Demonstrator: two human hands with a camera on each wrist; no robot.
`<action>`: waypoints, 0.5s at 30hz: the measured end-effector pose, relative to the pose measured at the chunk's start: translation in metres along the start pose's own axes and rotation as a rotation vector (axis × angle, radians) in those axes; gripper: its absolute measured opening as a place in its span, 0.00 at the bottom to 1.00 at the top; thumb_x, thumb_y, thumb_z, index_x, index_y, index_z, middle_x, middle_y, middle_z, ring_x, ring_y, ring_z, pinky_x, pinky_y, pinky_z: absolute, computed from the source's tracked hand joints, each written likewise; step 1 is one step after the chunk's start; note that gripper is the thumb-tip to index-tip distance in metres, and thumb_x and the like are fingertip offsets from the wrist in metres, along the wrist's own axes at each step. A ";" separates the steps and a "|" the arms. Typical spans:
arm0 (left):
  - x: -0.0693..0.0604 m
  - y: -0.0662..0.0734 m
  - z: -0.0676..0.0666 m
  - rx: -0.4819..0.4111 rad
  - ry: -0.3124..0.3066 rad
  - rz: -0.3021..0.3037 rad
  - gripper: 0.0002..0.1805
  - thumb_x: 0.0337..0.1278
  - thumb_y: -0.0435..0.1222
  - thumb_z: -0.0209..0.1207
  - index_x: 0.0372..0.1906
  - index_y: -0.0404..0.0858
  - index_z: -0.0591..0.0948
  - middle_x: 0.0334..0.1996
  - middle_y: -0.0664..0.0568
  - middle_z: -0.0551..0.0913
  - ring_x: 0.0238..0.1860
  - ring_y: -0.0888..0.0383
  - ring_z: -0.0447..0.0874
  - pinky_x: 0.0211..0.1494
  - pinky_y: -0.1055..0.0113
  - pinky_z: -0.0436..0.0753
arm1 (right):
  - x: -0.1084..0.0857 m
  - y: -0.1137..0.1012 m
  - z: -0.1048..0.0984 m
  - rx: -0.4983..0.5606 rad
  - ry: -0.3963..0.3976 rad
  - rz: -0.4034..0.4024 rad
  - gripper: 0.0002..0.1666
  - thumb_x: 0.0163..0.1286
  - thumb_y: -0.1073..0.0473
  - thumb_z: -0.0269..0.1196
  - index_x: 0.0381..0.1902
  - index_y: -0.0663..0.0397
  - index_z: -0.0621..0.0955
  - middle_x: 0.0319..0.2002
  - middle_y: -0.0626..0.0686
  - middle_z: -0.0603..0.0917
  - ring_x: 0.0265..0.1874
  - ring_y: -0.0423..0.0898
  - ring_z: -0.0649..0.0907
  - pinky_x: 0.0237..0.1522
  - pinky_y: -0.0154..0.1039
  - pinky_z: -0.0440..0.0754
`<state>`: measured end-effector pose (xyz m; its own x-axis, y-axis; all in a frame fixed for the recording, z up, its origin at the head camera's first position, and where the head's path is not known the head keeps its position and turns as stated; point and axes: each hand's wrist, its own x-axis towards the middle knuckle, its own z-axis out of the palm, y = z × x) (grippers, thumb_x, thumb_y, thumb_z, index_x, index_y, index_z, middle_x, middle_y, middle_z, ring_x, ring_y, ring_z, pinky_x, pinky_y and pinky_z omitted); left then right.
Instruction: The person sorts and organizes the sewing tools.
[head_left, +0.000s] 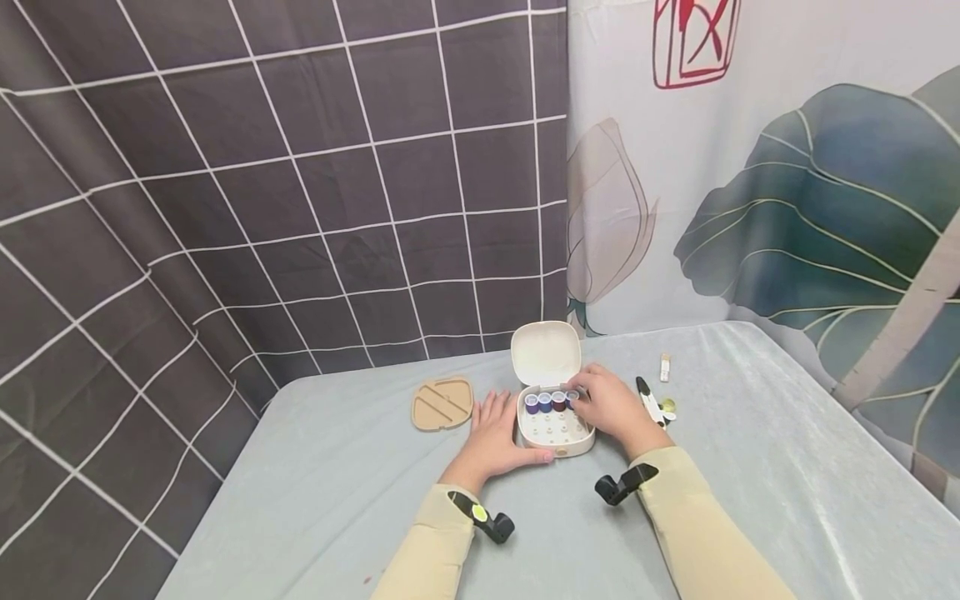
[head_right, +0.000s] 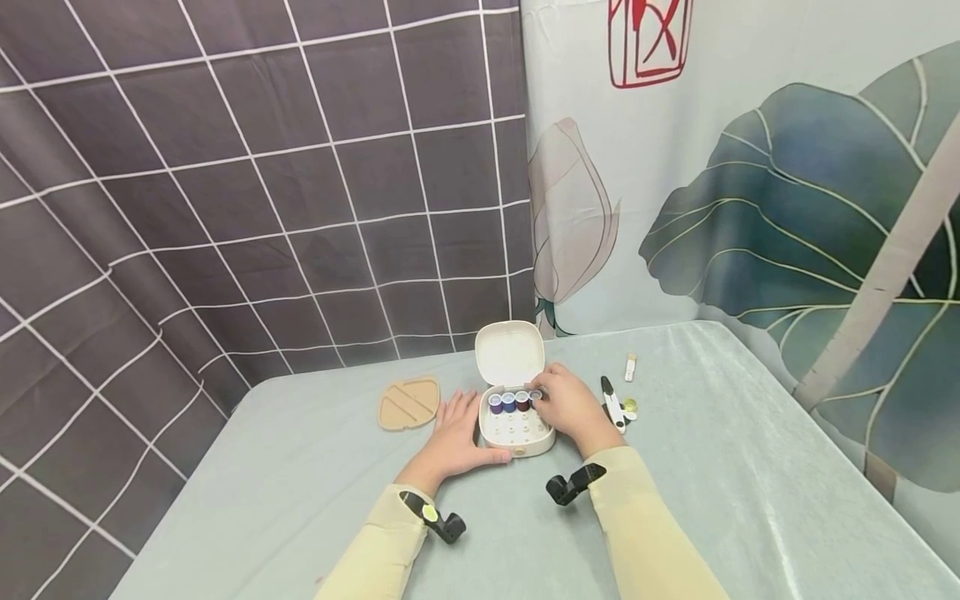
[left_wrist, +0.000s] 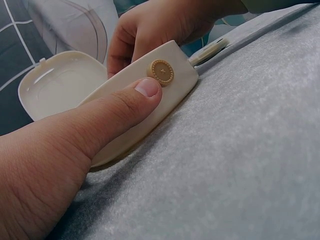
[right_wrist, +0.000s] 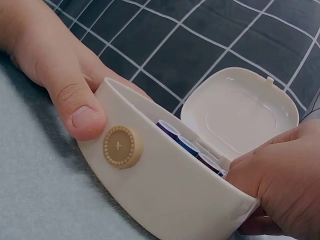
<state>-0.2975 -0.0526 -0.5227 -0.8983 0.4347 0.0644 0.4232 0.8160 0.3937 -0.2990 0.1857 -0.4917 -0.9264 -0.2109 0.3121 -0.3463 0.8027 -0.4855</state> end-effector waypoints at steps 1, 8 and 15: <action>0.000 0.000 0.000 0.000 0.000 0.000 0.68 0.37 0.75 0.65 0.80 0.41 0.56 0.78 0.39 0.56 0.81 0.41 0.41 0.80 0.42 0.37 | 0.000 0.000 0.000 0.006 -0.002 0.003 0.13 0.59 0.66 0.69 0.44 0.59 0.86 0.44 0.57 0.82 0.42 0.53 0.82 0.51 0.56 0.81; 0.000 -0.001 0.001 -0.017 0.000 0.002 0.68 0.36 0.75 0.65 0.80 0.42 0.56 0.78 0.39 0.56 0.81 0.41 0.41 0.80 0.42 0.37 | -0.001 0.001 -0.002 0.061 -0.012 0.018 0.15 0.58 0.65 0.70 0.44 0.56 0.87 0.47 0.57 0.82 0.42 0.52 0.82 0.48 0.55 0.82; 0.002 -0.002 0.003 -0.011 0.009 0.010 0.68 0.37 0.75 0.65 0.80 0.42 0.56 0.78 0.39 0.56 0.81 0.41 0.41 0.80 0.42 0.36 | -0.001 0.006 -0.009 0.103 0.018 0.024 0.12 0.64 0.60 0.69 0.46 0.55 0.85 0.46 0.55 0.82 0.40 0.50 0.83 0.42 0.51 0.83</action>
<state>-0.3002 -0.0522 -0.5258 -0.8951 0.4392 0.0761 0.4305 0.8076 0.4030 -0.2991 0.1959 -0.4874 -0.9322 -0.1813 0.3132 -0.3379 0.7458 -0.5741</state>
